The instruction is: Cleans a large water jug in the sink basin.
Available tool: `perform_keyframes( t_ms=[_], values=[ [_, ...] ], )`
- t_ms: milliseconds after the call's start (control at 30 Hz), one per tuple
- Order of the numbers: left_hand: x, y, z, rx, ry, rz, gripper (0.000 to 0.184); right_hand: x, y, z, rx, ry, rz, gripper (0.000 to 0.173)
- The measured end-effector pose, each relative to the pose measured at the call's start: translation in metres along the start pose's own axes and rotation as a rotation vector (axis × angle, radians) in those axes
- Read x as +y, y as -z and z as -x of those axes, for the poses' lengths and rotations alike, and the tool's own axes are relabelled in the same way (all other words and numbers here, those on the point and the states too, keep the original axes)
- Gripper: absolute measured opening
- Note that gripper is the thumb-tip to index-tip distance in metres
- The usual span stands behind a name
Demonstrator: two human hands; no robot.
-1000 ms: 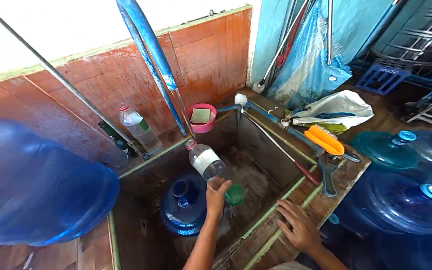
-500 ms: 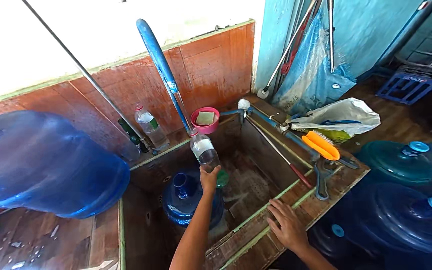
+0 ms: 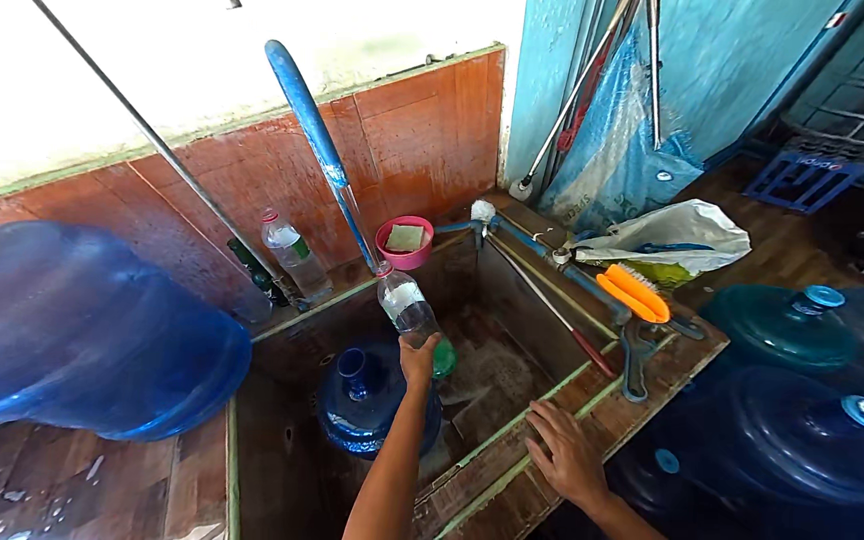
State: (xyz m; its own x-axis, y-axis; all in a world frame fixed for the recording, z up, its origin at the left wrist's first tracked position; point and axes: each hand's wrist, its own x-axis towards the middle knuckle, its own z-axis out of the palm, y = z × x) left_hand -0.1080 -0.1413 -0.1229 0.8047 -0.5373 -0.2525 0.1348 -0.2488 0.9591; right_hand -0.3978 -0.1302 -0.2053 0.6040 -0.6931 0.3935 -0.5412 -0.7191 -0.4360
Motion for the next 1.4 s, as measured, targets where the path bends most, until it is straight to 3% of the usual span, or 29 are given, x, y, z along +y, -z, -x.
perform_keyframes(
  t_ms=[800, 967, 1067, 1200, 1400],
  values=[
    [-0.008, -0.012, -0.004, -0.031, -0.012, 0.083, 0.066, 0.000, -0.001, -0.001, -0.007, -0.010, 0.006, 0.044],
    [0.015, -0.037, 0.000, -0.194, 0.064, 0.165, 0.056, 0.001, 0.000, -0.002, 0.002, 0.013, 0.027, 0.045],
    [0.036, -0.058, -0.007, -0.278, 0.099, 0.290, 0.061, 0.001, 0.001, -0.002, 0.002, 0.025, 0.042, 0.045],
    [0.071, -0.088, -0.014, -0.317, 0.065, 0.544, 0.057, 0.000, 0.002, -0.002, -0.005, 0.017, 0.037, 0.045],
    [0.099, -0.108, -0.030, -0.253, 0.134, 0.650, 0.051, -0.001, 0.002, -0.001, -0.012, 0.003, 0.037, 0.045]
  ],
)
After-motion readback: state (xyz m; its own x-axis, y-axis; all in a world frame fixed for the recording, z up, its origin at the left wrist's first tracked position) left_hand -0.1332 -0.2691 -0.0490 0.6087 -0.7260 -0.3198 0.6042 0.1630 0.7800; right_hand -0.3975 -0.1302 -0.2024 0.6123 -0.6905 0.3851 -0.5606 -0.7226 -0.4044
